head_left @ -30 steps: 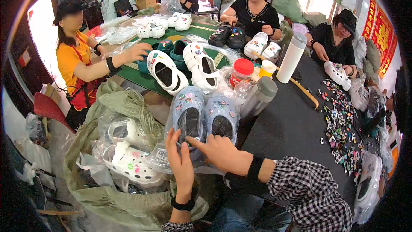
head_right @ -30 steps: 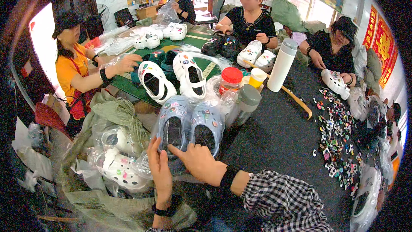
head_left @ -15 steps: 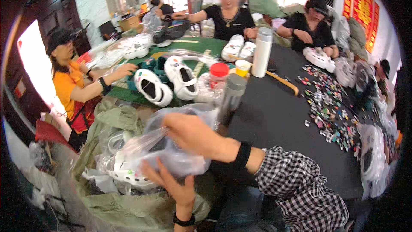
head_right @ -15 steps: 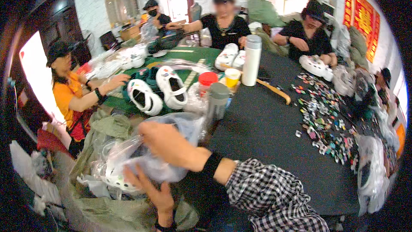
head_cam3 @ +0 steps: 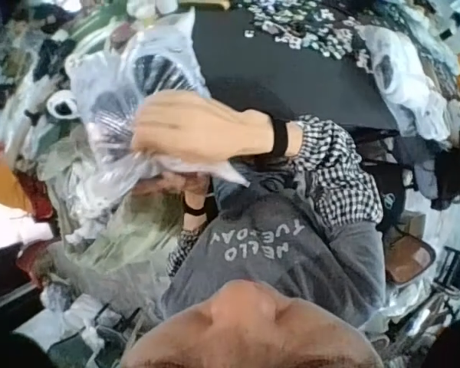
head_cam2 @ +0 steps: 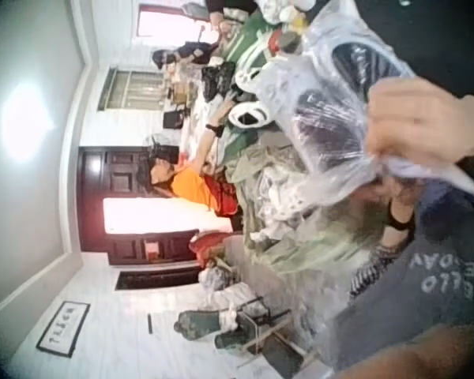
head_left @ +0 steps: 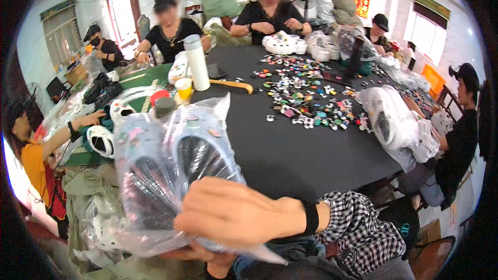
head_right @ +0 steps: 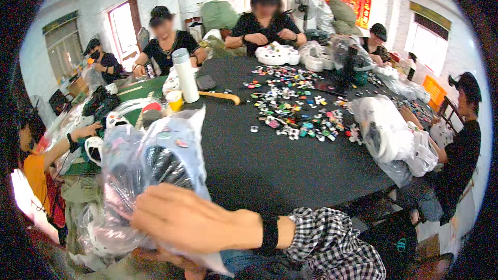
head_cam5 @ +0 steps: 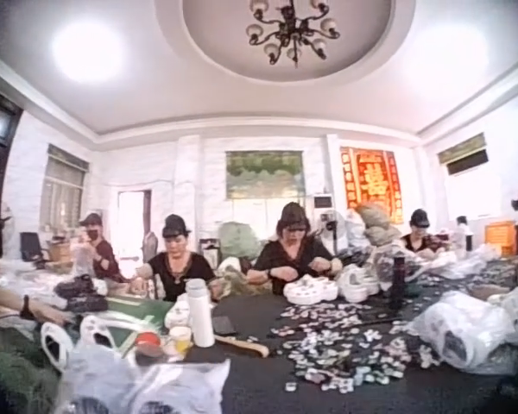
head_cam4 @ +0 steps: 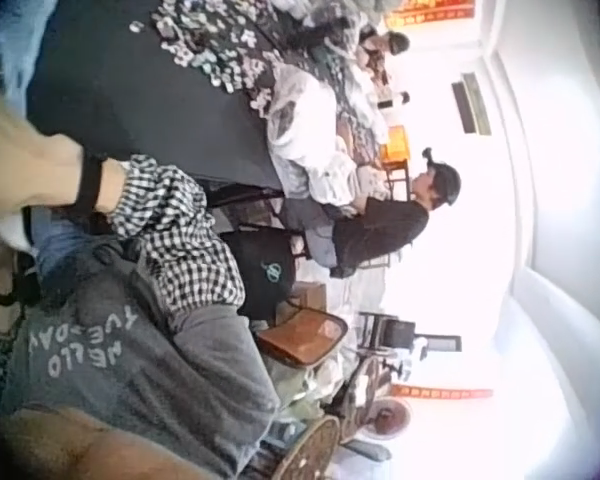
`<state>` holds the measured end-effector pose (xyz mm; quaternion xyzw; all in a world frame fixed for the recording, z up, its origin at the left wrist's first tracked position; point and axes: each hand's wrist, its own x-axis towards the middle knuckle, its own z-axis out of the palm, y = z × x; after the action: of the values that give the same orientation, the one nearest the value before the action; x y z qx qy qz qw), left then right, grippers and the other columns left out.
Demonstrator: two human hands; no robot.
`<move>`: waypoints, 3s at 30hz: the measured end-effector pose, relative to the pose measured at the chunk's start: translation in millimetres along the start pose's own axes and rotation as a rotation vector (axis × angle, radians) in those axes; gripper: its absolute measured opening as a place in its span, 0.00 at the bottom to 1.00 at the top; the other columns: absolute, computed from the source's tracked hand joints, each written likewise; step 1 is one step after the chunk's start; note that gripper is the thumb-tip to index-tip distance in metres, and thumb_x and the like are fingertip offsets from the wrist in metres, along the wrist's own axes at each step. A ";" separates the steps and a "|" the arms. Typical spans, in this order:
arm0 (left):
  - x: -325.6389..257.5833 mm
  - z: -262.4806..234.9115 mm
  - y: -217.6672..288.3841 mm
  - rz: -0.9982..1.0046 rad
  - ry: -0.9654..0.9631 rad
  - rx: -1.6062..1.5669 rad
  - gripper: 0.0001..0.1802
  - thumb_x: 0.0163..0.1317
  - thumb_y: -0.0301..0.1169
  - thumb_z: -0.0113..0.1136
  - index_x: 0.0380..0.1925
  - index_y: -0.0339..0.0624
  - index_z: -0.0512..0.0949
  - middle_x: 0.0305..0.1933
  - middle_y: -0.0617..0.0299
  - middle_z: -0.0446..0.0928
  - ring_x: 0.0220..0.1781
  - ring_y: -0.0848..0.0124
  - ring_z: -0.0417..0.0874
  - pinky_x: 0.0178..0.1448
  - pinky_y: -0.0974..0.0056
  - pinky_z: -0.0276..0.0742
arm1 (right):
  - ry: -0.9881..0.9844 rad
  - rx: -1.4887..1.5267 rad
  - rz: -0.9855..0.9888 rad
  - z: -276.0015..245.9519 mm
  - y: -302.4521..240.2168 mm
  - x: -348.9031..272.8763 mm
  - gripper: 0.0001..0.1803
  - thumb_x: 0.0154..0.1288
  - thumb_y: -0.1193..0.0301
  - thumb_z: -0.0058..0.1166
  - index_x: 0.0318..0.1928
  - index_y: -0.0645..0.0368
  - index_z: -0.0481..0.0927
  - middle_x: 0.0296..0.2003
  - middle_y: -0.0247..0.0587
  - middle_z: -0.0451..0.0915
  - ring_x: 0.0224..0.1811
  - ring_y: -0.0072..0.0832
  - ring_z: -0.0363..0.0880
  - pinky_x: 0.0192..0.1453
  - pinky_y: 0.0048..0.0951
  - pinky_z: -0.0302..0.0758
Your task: Attaching decorative charms to foam clogs and packaging them into plastic bags.
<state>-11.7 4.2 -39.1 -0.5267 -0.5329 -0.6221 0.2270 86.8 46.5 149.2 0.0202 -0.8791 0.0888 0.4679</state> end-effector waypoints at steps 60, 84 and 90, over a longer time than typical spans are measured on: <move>15.3 -67.7 41.6 0.212 -0.497 -0.440 0.10 0.47 0.25 0.71 0.31 0.45 0.82 0.39 0.67 0.82 0.41 0.66 0.82 0.44 0.60 0.75 | -0.203 -0.523 0.180 -7.1 -69.5 -150.9 0.14 0.52 0.70 0.57 0.42 0.52 0.82 0.39 0.29 0.79 0.43 0.26 0.77 0.51 0.29 0.75; 21.2 -82.7 -0.5 -0.249 -0.398 -0.543 0.06 0.58 0.23 0.59 0.36 0.39 0.76 0.36 0.54 0.76 0.36 0.61 0.75 0.40 0.61 0.72 | -0.044 -1.025 0.476 -129.9 -10.4 -207.9 0.10 0.50 0.75 0.63 0.35 0.57 0.78 0.45 0.38 0.80 0.54 0.38 0.77 0.61 0.44 0.74; 28.7 -89.9 -0.7 -0.128 -0.426 -0.495 0.02 0.65 0.22 0.57 0.36 0.34 0.75 0.41 0.47 0.79 0.40 0.58 0.80 0.46 0.60 0.75 | 0.010 -1.032 0.495 -138.4 -19.2 -222.7 0.10 0.53 0.76 0.63 0.37 0.58 0.78 0.41 0.37 0.82 0.41 0.35 0.82 0.41 0.33 0.80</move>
<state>-59.3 -68.7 -2.6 -0.6497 -0.4330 -0.6216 -0.0639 327.4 41.3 43.4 -0.4178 -0.7848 -0.2449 0.3867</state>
